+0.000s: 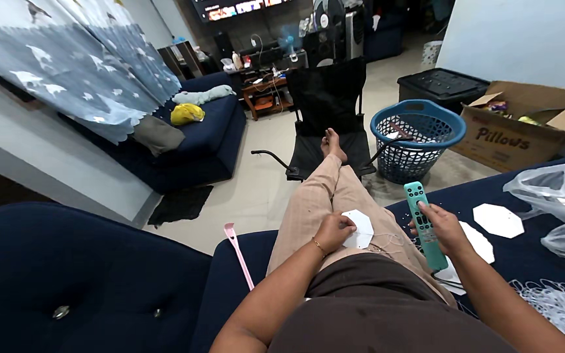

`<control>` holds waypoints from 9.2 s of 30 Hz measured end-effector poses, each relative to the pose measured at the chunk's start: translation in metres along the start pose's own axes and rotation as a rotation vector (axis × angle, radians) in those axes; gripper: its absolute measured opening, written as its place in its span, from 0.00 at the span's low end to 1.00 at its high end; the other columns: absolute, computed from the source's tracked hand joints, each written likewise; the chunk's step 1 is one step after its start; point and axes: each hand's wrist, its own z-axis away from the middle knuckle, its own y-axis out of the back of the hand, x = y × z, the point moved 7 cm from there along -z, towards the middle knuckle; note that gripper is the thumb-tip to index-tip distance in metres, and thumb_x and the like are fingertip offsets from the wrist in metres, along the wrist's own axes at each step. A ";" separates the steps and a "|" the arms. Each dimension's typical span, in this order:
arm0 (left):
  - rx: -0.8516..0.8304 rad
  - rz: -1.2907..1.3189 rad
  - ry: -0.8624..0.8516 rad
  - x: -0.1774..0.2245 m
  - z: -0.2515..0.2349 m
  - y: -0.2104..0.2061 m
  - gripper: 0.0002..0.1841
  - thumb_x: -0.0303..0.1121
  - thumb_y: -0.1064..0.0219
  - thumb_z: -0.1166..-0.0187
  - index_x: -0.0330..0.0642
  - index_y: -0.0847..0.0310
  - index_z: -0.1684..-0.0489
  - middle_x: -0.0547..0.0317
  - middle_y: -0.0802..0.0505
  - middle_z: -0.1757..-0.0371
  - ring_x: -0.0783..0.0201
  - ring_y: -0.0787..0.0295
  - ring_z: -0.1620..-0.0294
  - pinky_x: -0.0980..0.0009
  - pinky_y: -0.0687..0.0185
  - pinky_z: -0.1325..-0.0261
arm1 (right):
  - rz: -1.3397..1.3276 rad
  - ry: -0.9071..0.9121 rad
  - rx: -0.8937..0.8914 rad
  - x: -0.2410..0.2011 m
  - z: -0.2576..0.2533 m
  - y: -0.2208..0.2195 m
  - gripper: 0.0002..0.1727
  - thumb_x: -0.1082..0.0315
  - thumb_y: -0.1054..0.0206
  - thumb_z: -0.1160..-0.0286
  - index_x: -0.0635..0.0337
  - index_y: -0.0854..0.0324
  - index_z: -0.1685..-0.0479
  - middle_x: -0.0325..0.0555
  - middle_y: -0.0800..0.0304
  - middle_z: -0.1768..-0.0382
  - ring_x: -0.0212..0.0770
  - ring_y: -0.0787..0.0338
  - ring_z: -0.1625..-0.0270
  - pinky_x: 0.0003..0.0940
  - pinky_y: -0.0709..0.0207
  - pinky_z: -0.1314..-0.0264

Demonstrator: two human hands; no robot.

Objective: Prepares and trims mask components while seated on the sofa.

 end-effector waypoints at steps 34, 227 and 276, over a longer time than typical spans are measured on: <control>-0.013 0.003 0.009 -0.001 0.000 -0.001 0.11 0.30 0.32 0.19 0.29 0.10 0.54 0.37 0.11 0.42 0.51 0.15 0.38 0.58 0.23 0.29 | 0.082 -0.015 -0.024 0.007 0.000 0.004 0.18 0.59 0.44 0.08 0.65 0.19 0.58 0.47 0.12 0.75 0.40 0.10 0.78 0.38 0.11 0.73; 0.208 0.092 -0.214 0.025 0.015 0.001 0.18 0.24 0.31 0.23 0.27 0.17 0.35 0.40 0.08 0.40 0.54 0.09 0.38 0.59 0.18 0.27 | 0.538 0.976 -0.065 -0.033 0.059 -0.110 0.12 0.65 0.36 0.20 0.64 0.11 0.59 0.45 0.14 0.74 0.30 0.26 0.79 0.23 0.30 0.75; 0.222 0.421 0.009 0.023 0.015 0.006 0.31 0.24 0.34 0.20 0.34 0.35 0.16 0.40 0.10 0.42 0.60 0.09 0.50 0.64 0.13 0.43 | 0.063 0.288 -0.123 -0.025 0.024 -0.073 0.05 0.72 0.32 0.21 0.64 0.16 0.54 0.37 0.08 0.71 0.28 0.11 0.71 0.28 0.14 0.62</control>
